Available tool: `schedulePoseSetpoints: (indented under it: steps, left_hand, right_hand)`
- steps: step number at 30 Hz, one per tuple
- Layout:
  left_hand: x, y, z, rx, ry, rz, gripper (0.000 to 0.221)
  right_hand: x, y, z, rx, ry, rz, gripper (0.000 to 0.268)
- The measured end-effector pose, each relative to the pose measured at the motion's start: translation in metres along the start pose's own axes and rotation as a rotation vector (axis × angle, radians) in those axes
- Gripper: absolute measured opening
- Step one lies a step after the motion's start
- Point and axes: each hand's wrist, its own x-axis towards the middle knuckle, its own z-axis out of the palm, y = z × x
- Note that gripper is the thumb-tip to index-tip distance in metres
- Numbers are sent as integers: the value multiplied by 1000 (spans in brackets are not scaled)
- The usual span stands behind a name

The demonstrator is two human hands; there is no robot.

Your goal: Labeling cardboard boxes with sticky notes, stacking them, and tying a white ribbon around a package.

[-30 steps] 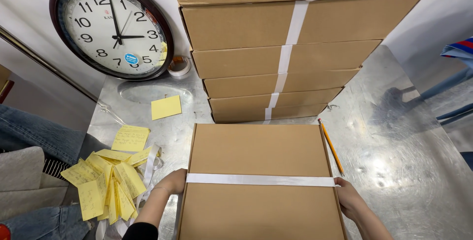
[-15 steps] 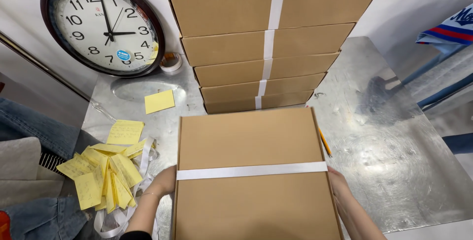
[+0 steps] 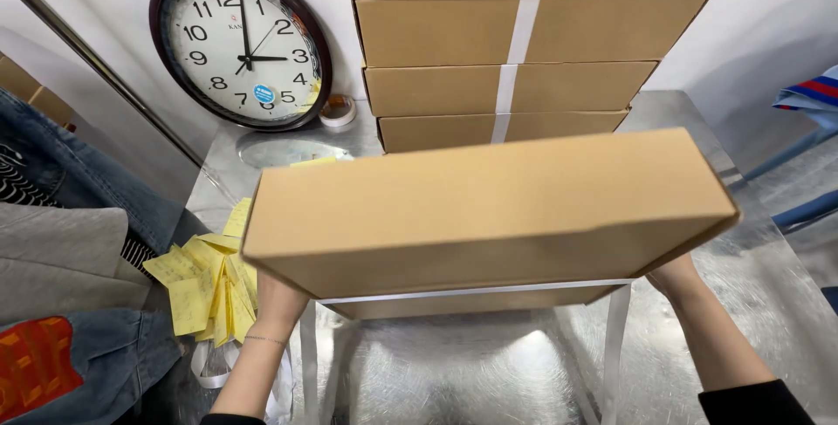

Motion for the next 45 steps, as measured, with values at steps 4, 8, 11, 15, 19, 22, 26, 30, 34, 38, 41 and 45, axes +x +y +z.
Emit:
schedulePoseSetpoints:
  steps: [4, 8, 11, 15, 19, 22, 26, 30, 34, 38, 41, 45]
  left_hand:
    - [-2, 9, 0, -35, 78, 50, 32]
    - [-14, 13, 6, -73, 150, 72, 35]
    - [-17, 19, 6, -91, 204, 103, 37]
    - [-18, 31, 8, -119, 274, 152, 40]
    - [-10, 41, 7, -143, 342, 212, 43]
    - [-12, 39, 12, -165, 376, 249, 45]
    - [-29, 21, 36, -11, 416, 361, 51]
    - [-73, 18, 45, 222, 522, 549, 41]
    - [-90, 10, 71, 289, 519, 565, 25]
    - [-101, 7, 90, 409, 503, 493, 26]
    - [-107, -10, 97, 456, 470, 316, 26]
    - [-108, -41, 75, 426, 301, 135, 27]
  right_hand:
    - [2, -19, 1, -45, -61, -30, 37]
    - [0, -43, 5, -102, -142, -46, 39]
    - [-7, -71, 13, -132, -192, -60, 42]
    - [-17, -109, 20, -174, -249, -80, 45]
    - [-20, -138, 27, -208, -296, -100, 49]
    - [-25, -144, 26, -241, -330, -99, 53]
    - [-46, -126, 5, -433, -310, -210, 42]
    - [-56, -47, -40, -853, -240, -639, 39]
    - [-60, 14, -57, -951, -229, -833, 42]
    - [-60, 54, -67, -1107, -118, -743, 44]
    - [-65, 67, -80, -1151, -71, -771, 32]
    - [-57, 65, -110, -1329, 56, -948, 12]
